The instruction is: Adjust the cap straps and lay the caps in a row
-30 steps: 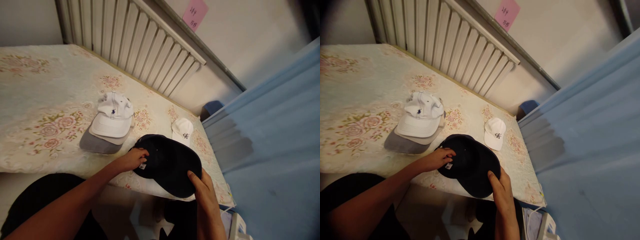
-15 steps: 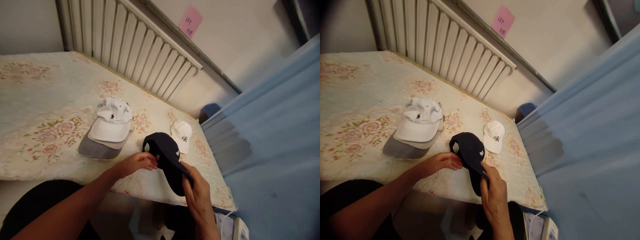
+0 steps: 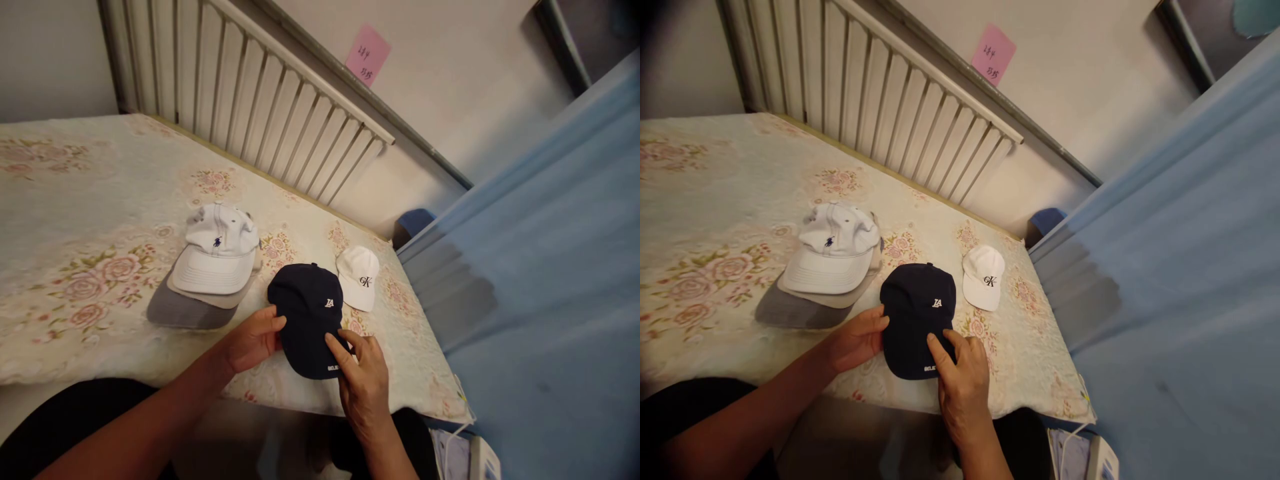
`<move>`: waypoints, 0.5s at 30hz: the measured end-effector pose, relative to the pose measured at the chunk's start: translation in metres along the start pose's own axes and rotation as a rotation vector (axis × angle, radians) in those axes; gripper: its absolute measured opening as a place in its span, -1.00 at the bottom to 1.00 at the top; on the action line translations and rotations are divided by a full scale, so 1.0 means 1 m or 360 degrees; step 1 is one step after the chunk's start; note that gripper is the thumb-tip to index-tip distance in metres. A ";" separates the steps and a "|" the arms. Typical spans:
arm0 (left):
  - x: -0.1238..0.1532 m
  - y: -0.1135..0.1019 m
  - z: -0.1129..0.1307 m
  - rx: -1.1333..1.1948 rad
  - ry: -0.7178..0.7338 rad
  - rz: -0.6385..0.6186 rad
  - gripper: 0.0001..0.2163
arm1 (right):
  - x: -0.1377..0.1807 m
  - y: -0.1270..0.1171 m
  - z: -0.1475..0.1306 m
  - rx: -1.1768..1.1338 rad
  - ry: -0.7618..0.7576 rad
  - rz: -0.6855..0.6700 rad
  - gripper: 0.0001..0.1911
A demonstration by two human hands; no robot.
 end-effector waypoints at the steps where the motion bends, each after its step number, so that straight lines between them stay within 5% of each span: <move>1: 0.000 0.001 -0.001 -0.0001 -0.0007 -0.0012 -0.71 | 0.002 0.002 0.000 -0.0015 -0.0001 0.0016 -0.36; 8: -0.001 -0.006 -0.004 -0.0172 -0.0096 0.0097 -0.65 | 0.026 0.019 0.023 -0.0334 0.0358 -0.0002 -0.38; 11: -0.002 -0.011 -0.002 -0.0243 -0.0075 0.0116 -0.61 | 0.047 0.032 0.053 -0.0718 0.0935 -0.0013 -0.44; 15: -0.003 -0.015 -0.002 -0.0376 -0.0072 0.0054 -0.60 | 0.077 0.064 0.069 -0.1840 0.1796 0.0000 -0.52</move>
Point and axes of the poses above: each hand's wrist, its own x-axis away from the middle knuckle, its own y-axis out of the palm, z = x × y, the point moved 7 cm from there along -x, towards the middle knuckle, and after that the axes turned 1 degree about x, right-handed, at the moved point
